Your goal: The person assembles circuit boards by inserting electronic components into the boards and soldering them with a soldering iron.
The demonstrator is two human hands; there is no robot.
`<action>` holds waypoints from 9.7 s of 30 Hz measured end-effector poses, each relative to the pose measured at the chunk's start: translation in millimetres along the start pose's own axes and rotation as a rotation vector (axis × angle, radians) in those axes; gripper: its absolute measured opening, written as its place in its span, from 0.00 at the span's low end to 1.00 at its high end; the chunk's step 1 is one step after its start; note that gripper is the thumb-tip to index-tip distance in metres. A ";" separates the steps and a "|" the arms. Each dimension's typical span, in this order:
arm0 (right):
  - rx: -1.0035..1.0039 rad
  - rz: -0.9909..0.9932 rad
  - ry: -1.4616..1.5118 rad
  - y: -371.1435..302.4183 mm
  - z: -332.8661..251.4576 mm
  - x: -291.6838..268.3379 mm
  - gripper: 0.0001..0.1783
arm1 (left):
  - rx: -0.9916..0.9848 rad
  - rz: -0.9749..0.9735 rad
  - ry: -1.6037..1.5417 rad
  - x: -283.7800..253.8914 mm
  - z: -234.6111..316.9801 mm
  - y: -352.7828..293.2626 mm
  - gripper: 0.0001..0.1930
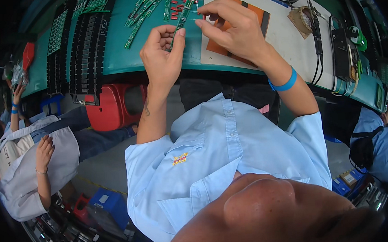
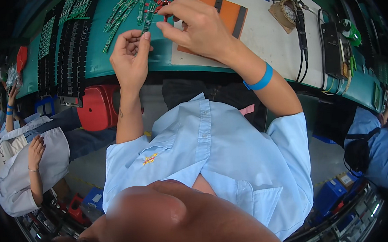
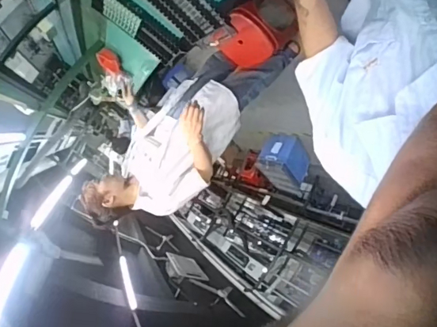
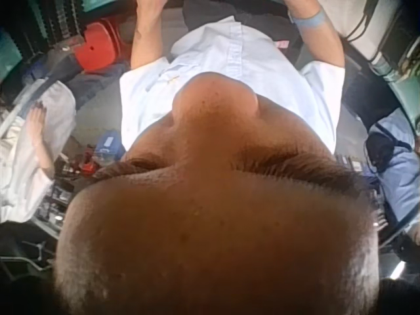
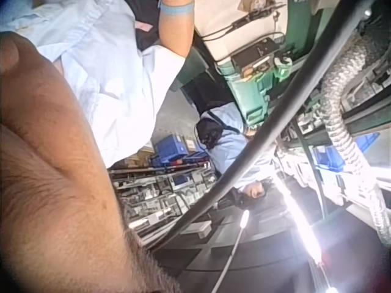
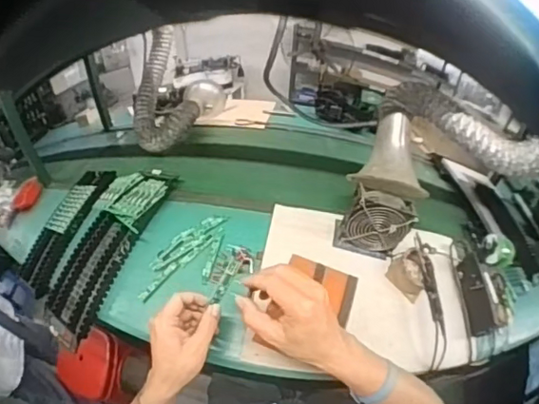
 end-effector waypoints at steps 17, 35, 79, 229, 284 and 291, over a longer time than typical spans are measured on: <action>-0.055 0.032 0.008 -2.8 0.9 0.5 0.12 | 0.119 0.023 0.038 6.6 18.3 -9.8 0.09; 0.372 -0.113 0.278 8.9 15.6 -7.2 0.19 | 0.246 -0.183 0.028 2.5 34.2 -15.9 0.08; 0.239 -0.530 0.577 -4.9 -8.1 10.7 0.10 | -0.696 -0.834 -0.866 34.1 -11.6 -51.0 0.11; 0.153 0.141 0.279 -123.4 -20.8 -111.6 0.23 | -0.393 -0.508 -0.350 84.0 4.2 -25.9 0.07; 0.409 0.489 -0.147 -142.9 54.3 -188.7 0.24 | -0.119 -0.478 -0.032 109.5 10.9 18.9 0.11; 0.261 0.465 0.044 -119.8 49.3 -152.9 0.18 | -0.027 -0.463 0.278 149.2 -9.0 125.5 0.18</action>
Point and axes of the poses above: each hand's wrist, its own y-axis towards the middle knuckle, its own x-axis out of the palm, z = x × y, the point moved 7 cm from there along y, towards the middle knuckle, and after that the axes turned 7 degrees about z, right-handed, at the moved point
